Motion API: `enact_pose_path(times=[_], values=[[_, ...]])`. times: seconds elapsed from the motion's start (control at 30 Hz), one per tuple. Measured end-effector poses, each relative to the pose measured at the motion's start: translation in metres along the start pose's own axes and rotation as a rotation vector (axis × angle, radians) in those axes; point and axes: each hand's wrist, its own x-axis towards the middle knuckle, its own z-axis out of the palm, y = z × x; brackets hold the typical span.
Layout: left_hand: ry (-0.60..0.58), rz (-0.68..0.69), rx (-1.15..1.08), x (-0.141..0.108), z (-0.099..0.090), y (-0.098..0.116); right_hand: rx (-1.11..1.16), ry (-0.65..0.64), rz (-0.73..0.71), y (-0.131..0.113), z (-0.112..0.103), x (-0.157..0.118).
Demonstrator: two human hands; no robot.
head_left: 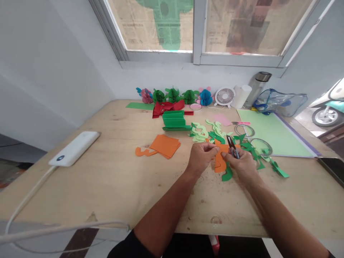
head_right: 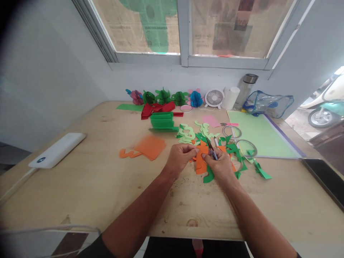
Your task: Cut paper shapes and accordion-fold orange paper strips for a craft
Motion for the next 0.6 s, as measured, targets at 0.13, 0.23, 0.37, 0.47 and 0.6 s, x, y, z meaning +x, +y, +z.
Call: enact_pose_path(times=[0.13, 0.23, 0.37, 0.47, 0.6], values=[[0.002, 0.015, 0.044, -0.0007, -0.0004, -0.0005, -0.012, 0.0, -0.013, -0.0006, 0.0, -0.0004], [-0.014, 0.01, 0.043, -0.0001, -0.001, -0.0001, -0.012, -0.007, -0.021, 0.0001, 0.0002, -0.0005], [-0.043, -0.008, 0.006, 0.001, -0.0019, 0.001, 0.012, -0.004, -0.008, 0.0006, 0.0005, -0.0007], [-0.064, -0.044, -0.048, 0.0012, -0.0017, 0.001, 0.026, -0.001, 0.001, 0.0004, 0.0007, -0.0005], [-0.039, -0.11, -0.131, 0.0002, 0.0008, -0.0022, 0.05, 0.007, 0.023, 0.001, 0.0009, -0.0001]])
